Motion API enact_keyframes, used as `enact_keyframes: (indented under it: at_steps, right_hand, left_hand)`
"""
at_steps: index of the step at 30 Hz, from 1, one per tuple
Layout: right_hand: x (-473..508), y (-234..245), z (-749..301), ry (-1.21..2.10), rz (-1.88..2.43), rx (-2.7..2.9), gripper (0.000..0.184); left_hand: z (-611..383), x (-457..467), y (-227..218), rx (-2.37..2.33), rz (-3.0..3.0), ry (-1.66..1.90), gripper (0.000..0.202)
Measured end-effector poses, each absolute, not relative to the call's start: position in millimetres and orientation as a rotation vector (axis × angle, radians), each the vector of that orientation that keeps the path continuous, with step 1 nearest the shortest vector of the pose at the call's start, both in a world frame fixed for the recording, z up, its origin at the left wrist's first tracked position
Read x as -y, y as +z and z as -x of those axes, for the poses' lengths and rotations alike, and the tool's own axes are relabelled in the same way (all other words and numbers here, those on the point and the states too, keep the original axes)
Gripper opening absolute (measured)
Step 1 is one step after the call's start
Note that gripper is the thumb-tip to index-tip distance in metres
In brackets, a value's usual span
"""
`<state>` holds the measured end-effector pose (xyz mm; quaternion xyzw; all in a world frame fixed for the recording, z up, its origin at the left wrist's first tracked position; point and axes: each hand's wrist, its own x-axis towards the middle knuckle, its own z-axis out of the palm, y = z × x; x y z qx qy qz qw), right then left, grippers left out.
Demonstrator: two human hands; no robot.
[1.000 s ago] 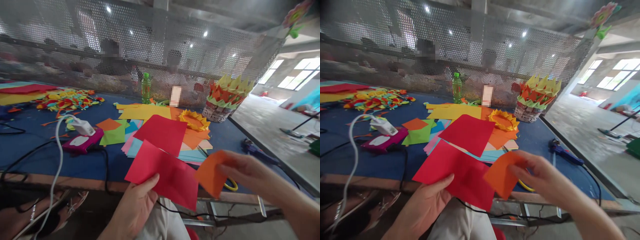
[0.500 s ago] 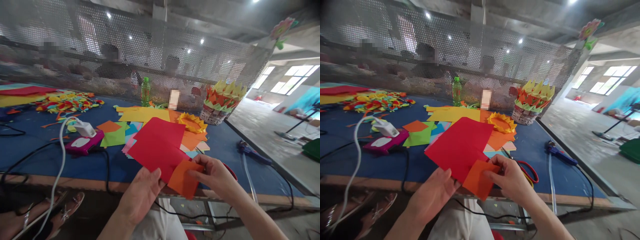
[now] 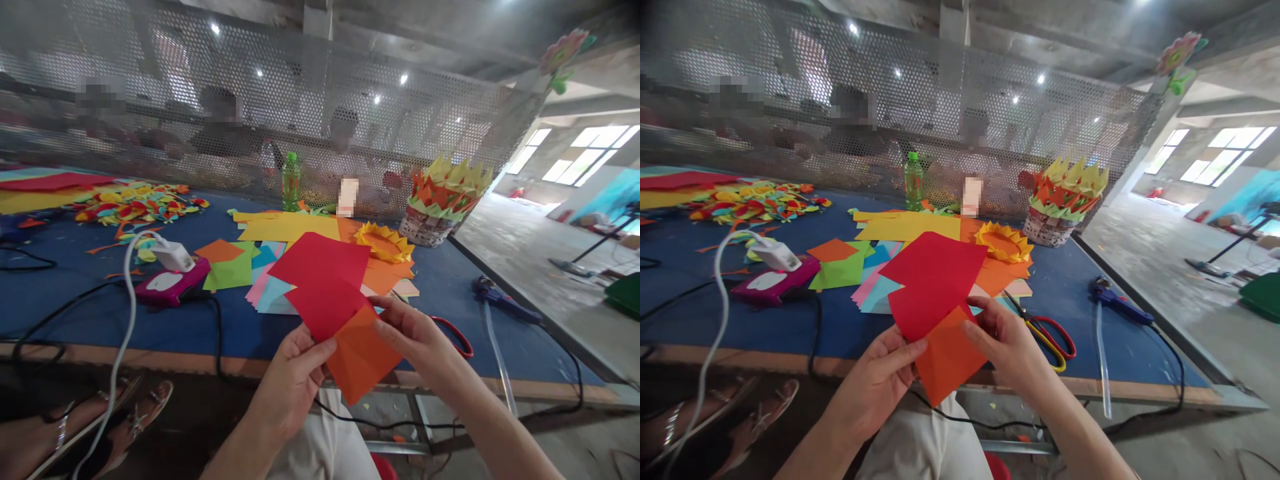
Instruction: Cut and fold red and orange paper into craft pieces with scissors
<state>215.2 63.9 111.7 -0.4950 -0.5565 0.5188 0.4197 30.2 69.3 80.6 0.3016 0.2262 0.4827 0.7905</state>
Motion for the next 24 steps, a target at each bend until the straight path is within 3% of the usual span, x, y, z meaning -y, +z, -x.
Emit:
enact_keyframes:
  at_steps: [4,10,17,24]
  right_hand:
    - [-66.4,112.7,-215.9,1.489,1.2,1.393,0.031]
    - [-62.1,98.1,-212.5,1.457,1.3,1.309,0.032]
    - [-57.8,80.8,-206.1,1.104,1.224,1.041,0.029]
    - [-46.0,61.6,-189.7,0.795,1.358,1.058,0.029]
  left_hand:
    - [-19.5,-70.4,85.5,-0.515,-0.814,0.848,0.033]
    - [-13.1,-74.3,79.7,-0.49,-0.906,0.836,0.038]
    - [-19.6,-53.0,65.4,-0.412,-0.719,0.932,0.048]
    - [-43.9,-30.4,52.3,-0.558,-0.418,1.16,0.028]
